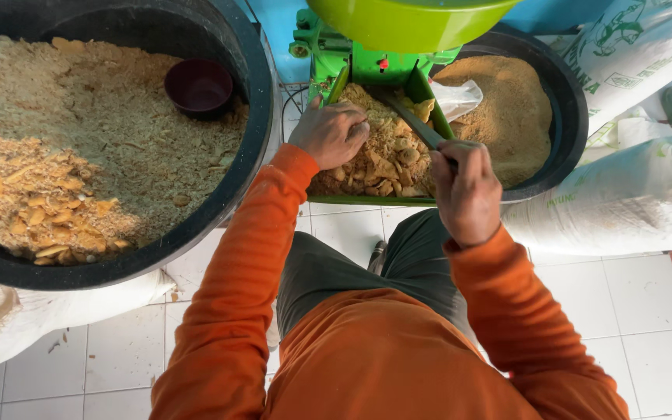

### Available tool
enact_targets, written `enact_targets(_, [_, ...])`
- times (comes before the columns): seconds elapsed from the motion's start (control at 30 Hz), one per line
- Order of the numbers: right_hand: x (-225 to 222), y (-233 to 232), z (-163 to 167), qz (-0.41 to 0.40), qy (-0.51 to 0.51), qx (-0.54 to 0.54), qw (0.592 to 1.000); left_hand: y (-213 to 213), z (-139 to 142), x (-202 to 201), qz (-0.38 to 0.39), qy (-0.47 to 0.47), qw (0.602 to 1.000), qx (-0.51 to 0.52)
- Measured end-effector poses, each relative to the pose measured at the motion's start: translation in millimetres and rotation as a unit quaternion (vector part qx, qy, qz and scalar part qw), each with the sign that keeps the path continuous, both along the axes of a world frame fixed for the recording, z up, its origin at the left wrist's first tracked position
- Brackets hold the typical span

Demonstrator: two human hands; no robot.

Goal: The person scoops cracked roasted pieces from a large black basin using a small dark bowl, empties them into a green tray, and feeds the material into the hopper of a green grinding machine, pushing it down with a metal scoop while ground powder collects in a basin beside the machine.

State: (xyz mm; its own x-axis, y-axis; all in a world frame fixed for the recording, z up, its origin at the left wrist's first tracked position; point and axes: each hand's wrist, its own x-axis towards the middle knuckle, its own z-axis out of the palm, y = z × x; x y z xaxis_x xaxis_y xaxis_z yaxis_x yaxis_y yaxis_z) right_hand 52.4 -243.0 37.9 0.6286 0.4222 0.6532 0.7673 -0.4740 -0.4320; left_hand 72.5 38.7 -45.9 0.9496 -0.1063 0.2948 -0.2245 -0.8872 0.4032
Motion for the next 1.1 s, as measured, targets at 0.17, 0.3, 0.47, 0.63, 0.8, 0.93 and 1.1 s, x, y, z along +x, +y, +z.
enact_targets(0.17, [0, -11, 27, -0.002, -0.042, 0.018, 0.999, 2, 1, -2, -0.001, -0.019, 1.0, -0.015])
enact_targets(0.3, [8, -14, 30, 0.042, -0.005, 0.01, 0.999, 2, 0, -2, -0.003, -0.009, 1.0, -0.011])
enact_targets(0.47, [14, -2, 17, 0.05, -0.032, 0.013, 0.998, 3, 0, -2, -0.019, -0.05, 0.999, 0.005])
enact_targets(0.63, [-1, 8, 15, 0.04, -0.024, -0.005, 0.999, 4, -2, -2, 0.0, -0.018, 1.0, -0.025])
enact_targets(0.8, [-7, 1, 19, 0.009, -0.063, 0.021, 0.998, 4, -4, -1, -0.009, -0.042, 0.999, -0.009])
enact_targets(0.93, [-3, -2, 21, 0.001, -0.028, 0.02, 0.999, 4, -1, 1, -0.008, -0.015, 1.0, -0.009])
enact_targets(1.1, [-3, 5, 22, 0.003, -0.019, 0.044, 0.999, 2, 2, -1, -0.004, -0.015, 1.0, -0.017])
